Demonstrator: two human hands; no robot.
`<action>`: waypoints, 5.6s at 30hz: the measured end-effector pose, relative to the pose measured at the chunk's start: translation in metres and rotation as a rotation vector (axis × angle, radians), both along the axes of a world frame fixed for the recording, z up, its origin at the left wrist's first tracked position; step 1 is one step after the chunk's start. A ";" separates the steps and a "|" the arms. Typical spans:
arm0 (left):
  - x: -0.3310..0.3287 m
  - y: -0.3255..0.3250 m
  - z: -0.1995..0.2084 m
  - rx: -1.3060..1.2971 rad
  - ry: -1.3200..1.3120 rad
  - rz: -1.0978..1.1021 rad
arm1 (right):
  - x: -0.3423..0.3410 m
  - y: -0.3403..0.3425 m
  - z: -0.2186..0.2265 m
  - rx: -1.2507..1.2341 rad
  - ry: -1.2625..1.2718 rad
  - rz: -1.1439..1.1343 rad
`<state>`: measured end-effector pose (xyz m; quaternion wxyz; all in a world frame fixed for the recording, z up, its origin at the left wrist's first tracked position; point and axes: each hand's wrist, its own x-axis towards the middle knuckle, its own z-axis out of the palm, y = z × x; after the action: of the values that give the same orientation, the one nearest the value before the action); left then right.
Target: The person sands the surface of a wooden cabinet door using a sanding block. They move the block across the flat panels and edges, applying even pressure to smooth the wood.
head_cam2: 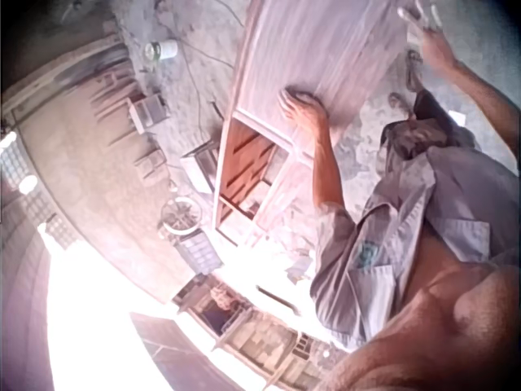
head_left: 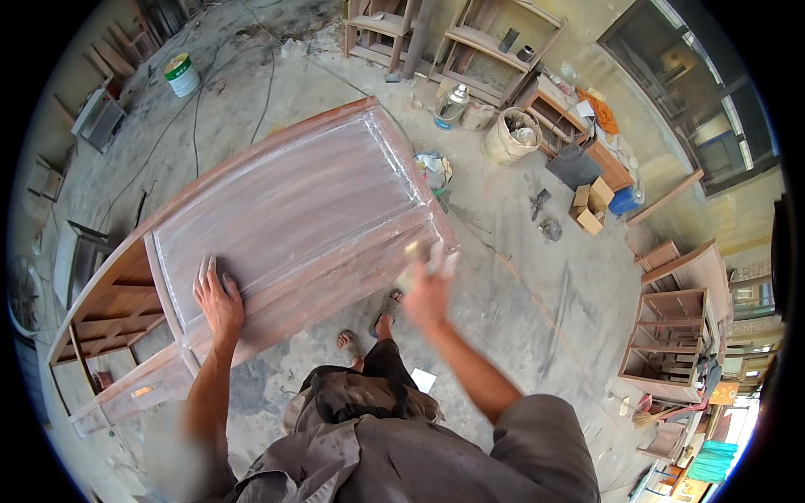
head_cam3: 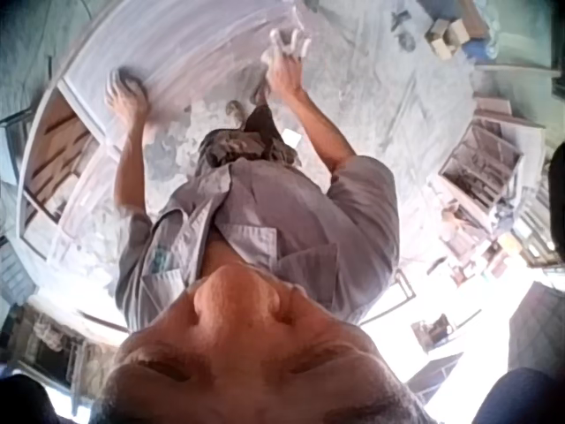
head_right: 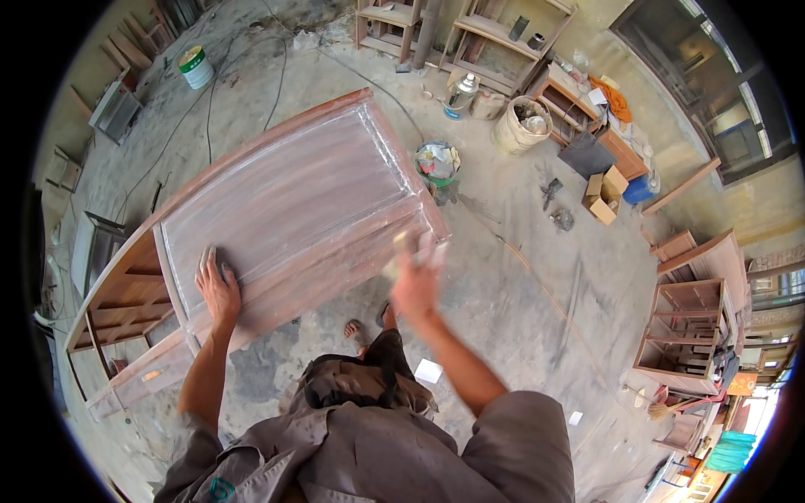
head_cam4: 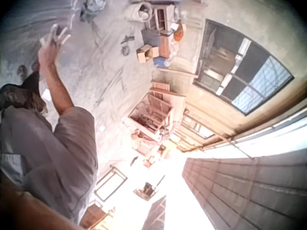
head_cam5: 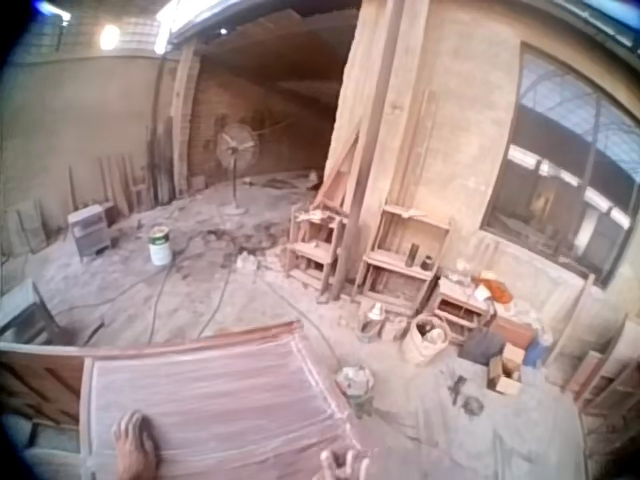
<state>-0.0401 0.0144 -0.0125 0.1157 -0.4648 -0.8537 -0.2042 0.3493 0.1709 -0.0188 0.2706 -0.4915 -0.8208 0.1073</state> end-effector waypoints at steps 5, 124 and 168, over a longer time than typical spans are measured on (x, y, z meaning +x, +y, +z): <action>-0.002 -0.003 -0.002 -0.002 0.022 -0.007 | -0.036 -0.045 0.012 -0.008 -0.044 0.461; 0.210 -0.138 0.069 1.585 -1.994 0.434 | -0.188 -0.114 0.111 -1.602 0.053 0.865; -0.090 -0.389 0.086 2.067 -1.456 0.539 | -0.409 -0.202 0.087 -1.836 0.132 1.000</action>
<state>-0.1303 -0.3742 0.0733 -0.0324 0.2430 -0.2332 -0.9410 -0.0593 -0.0308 0.0687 -0.2373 -0.1060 -0.5171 0.8155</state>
